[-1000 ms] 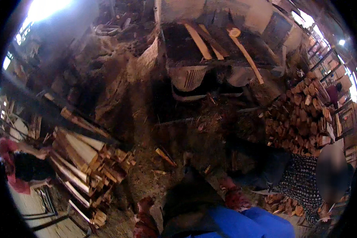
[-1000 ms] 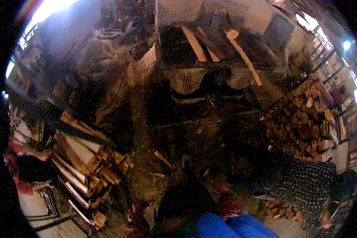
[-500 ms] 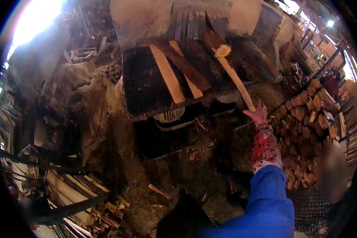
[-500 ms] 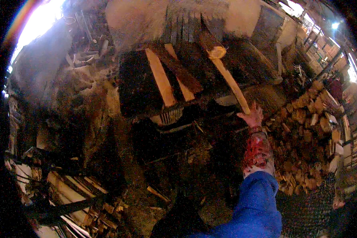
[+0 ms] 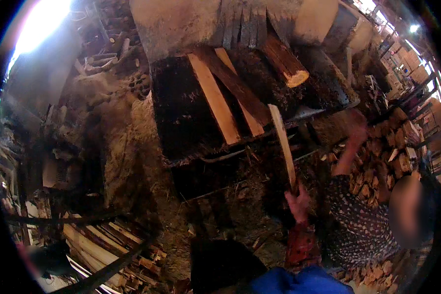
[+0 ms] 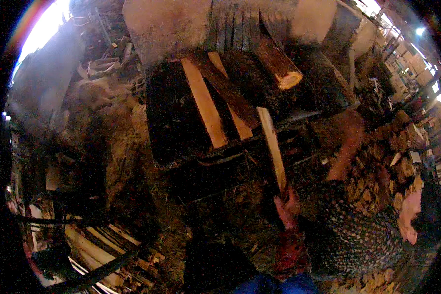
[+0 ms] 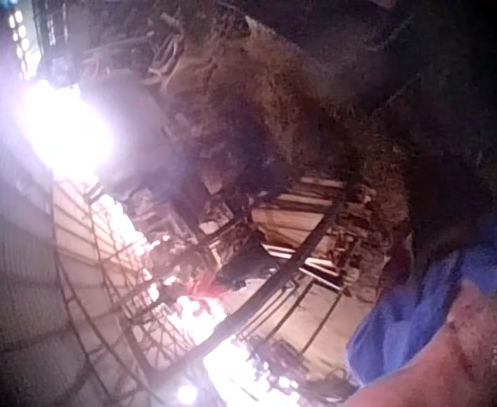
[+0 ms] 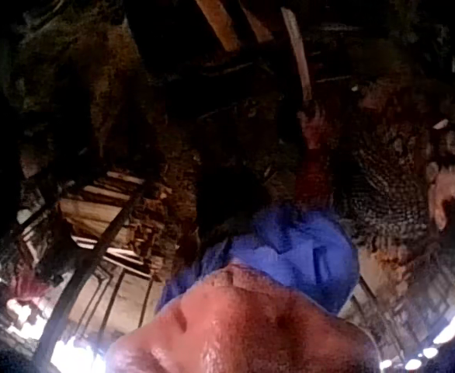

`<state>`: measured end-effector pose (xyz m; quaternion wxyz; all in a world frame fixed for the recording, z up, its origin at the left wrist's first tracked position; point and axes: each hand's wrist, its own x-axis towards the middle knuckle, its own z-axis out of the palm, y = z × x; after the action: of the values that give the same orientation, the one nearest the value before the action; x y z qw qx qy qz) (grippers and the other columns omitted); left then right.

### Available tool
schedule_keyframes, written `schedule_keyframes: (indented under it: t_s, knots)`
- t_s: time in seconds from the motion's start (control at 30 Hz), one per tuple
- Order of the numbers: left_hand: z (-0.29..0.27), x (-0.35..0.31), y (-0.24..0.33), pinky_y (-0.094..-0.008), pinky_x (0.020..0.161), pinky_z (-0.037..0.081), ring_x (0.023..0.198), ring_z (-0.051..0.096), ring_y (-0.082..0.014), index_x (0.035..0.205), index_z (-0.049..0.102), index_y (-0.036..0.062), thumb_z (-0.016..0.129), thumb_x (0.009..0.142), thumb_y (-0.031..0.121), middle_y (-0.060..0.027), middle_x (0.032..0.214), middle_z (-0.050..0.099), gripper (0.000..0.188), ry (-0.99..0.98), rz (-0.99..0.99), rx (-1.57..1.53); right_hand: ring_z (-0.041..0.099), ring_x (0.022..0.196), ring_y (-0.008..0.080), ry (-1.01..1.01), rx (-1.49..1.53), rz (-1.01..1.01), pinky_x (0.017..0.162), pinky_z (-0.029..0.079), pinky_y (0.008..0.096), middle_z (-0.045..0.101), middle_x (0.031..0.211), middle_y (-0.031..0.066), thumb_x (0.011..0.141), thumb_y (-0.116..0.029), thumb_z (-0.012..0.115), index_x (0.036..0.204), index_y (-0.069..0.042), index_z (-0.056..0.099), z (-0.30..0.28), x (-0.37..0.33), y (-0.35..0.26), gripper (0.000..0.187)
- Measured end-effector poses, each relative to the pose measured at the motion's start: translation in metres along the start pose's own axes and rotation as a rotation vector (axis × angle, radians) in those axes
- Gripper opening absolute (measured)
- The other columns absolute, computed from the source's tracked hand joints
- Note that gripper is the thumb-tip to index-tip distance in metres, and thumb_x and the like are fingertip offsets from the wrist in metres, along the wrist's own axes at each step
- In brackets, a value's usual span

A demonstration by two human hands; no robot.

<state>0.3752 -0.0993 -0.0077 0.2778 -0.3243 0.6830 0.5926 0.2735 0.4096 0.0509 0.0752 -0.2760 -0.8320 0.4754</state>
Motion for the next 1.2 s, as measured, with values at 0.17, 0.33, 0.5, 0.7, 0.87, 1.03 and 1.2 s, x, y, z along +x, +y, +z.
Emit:
schedule_keyframes:
  t_s: [0.17, 0.33, 0.5, 0.7, 0.87, 1.03, 1.2]
  knots:
    - [-0.012, 0.009, -0.002, -0.0388, 0.053, 0.047, 0.061, 0.055, -0.0243, 0.095, 0.062, 0.0020, 0.058, 0.090, 0.020, -0.0125, 0.077, 0.062, 0.019, -0.104, 0.086, 0.083, 0.057, 0.104, 0.0256, 0.043, -0.068, -0.122, 0.082, 0.050, 0.0358, 0.057, 0.118, 0.0178, 0.082, -0.034, 0.069, 0.134, 0.001, 0.044, 0.013, -0.028, -0.043, 0.068]
    - [-0.066, 0.036, 0.029, -0.0393, 0.054, 0.047, 0.061, 0.055, -0.0246, 0.097, 0.063, 0.0017, 0.058, 0.091, 0.021, -0.0130, 0.078, 0.062, 0.020, -0.203, 0.399, 0.283, 0.064, 0.094, 0.0279, 0.081, -0.280, -0.213, 0.081, 0.051, 0.0372, 0.065, 0.108, 0.0172, 0.080, -0.036, 0.071, 0.136, 0.000, 0.044, 0.031, -0.031, -0.115, 0.072]
    - [-0.097, 0.086, 0.064, -0.0398, 0.054, 0.047, 0.061, 0.055, -0.0250, 0.099, 0.063, 0.0014, 0.058, 0.092, 0.021, -0.0135, 0.079, 0.063, 0.022, -0.201, 0.720, 0.441, 0.060, 0.103, 0.0370, 0.019, -0.196, -0.114, 0.087, 0.049, 0.0436, 0.064, 0.111, 0.0216, 0.077, -0.043, 0.072, 0.137, -0.003, 0.043, 0.058, -0.012, -0.180, 0.078]
    - [-0.107, 0.155, 0.046, -0.0387, 0.060, 0.057, 0.075, 0.067, -0.0240, 0.109, 0.060, 0.0029, 0.062, 0.090, 0.018, -0.0126, 0.087, 0.065, 0.024, -0.255, 0.535, -0.274, 0.054, 0.111, 0.0381, 0.123, -0.452, -0.298, 0.093, 0.044, 0.0415, 0.056, 0.119, 0.0239, 0.072, -0.038, 0.075, 0.130, -0.001, 0.049, 0.088, 0.081, -0.217, 0.074]
    - [-0.059, 0.134, 0.081, -0.0422, 0.063, 0.059, 0.079, 0.066, -0.0261, 0.115, 0.057, -0.0003, 0.069, 0.086, 0.021, -0.0146, 0.092, 0.065, 0.038, -0.059, 0.281, -0.179, 0.052, 0.110, 0.0407, 0.087, -0.464, -0.254, 0.089, 0.045, 0.0464, 0.054, 0.118, 0.0227, 0.072, -0.040, 0.075, 0.131, -0.003, 0.047, 0.112, 0.159, -0.252, 0.075]
    - [0.024, 0.064, 0.197, -0.0401, 0.075, 0.055, 0.089, 0.064, -0.0235, 0.112, 0.060, -0.0017, 0.068, 0.086, 0.019, -0.0139, 0.097, 0.065, 0.035, -0.055, 0.313, -0.074, 0.049, 0.109, 0.0444, 0.068, -0.606, -0.367, 0.088, 0.045, 0.0474, 0.049, 0.117, 0.0250, 0.075, -0.039, 0.071, 0.131, -0.002, 0.045, 0.136, 0.221, -0.195, 0.072]
    - [0.084, 0.016, 0.285, -0.0318, 0.084, 0.049, 0.097, 0.060, -0.0185, 0.114, 0.059, -0.0026, 0.067, 0.085, 0.015, -0.0115, 0.105, 0.065, 0.035, -0.115, 0.300, -0.158, 0.049, 0.108, 0.0445, -0.033, -0.724, -0.507, 0.093, 0.043, 0.0473, 0.049, 0.117, 0.0281, 0.077, -0.032, 0.072, 0.128, 0.000, 0.047, 0.143, 0.207, -0.219, 0.065]
